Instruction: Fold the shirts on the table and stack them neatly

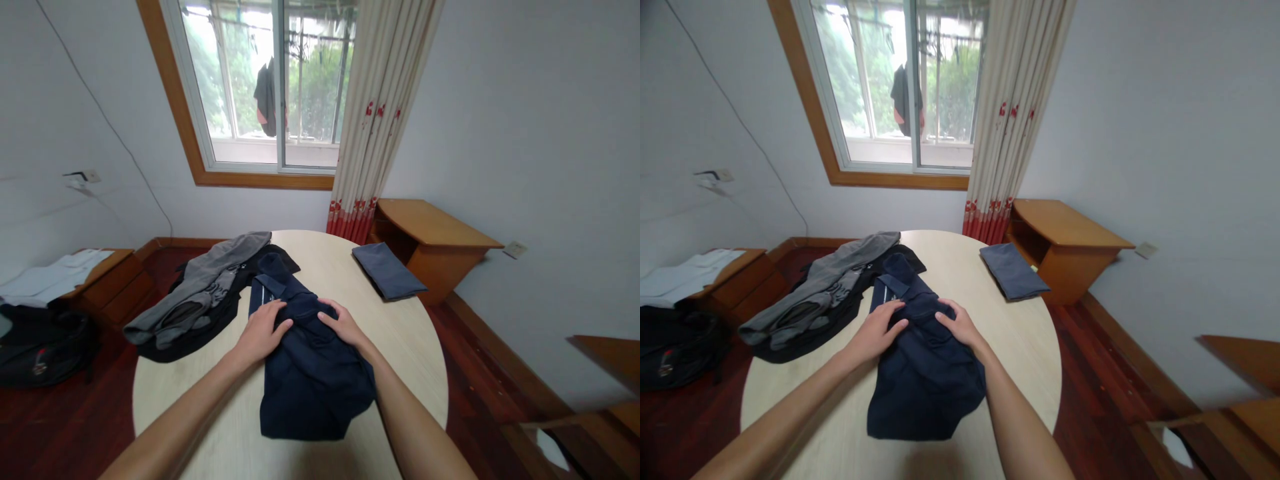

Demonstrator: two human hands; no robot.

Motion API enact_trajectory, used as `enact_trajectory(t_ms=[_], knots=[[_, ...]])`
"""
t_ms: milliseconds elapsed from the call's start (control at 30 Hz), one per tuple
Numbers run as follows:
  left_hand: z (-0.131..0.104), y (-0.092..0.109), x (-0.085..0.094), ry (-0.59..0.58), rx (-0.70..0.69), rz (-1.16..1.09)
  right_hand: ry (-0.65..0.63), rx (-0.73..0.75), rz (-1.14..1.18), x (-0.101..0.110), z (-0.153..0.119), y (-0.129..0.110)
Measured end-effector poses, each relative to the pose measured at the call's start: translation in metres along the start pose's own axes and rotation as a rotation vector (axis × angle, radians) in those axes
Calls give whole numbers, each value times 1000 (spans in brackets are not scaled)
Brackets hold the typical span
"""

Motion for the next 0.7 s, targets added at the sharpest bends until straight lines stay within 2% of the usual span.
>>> enact_trajectory(t_ms=[133, 233, 300, 400, 433, 467, 500, 600, 633, 700], knots=[[-12, -30, -15, -60, 144, 110, 3, 2, -49, -6, -2, -3], [-15, -47, -19, -97, 192, 123, -75, -6, -29, -12, -13, -15], [-16, -58, -15, -71, 200, 147, -233, -23, 34, -20, -23, -25], [-18, -75, -5, -6, 257, 194, -614, -99, 178, -36, -38, -33], [-19, -79, -2, 13, 290, 195, -684, -124, 228, -39, -39, -32], [-19, -83, 1, 32, 317, 178, -678, -139, 273, -41, -37, -29], [-20, -84, 2, 53, 325, 134, -597, -146, 311, -39, -32, -23], [-17, -76, 2, 132, 253, -173, -152, -175, 364, -26, -10, 0], [-15, -70, 1, 166, 229, -317, -44, -197, 363, -22, -4, 8], [-13, -56, -2, 235, 229, -609, 63, -231, 357, -16, 3, 19]])
Point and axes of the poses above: each hand's wrist, its own z-axis towards the middle knuckle, its own x-axis out of the back of the hand, y = z × x, the point moved 3 cm from there along z, towards the middle knuckle, and after that the axes turned 10 degrees about -x, right-handed, at the moved point
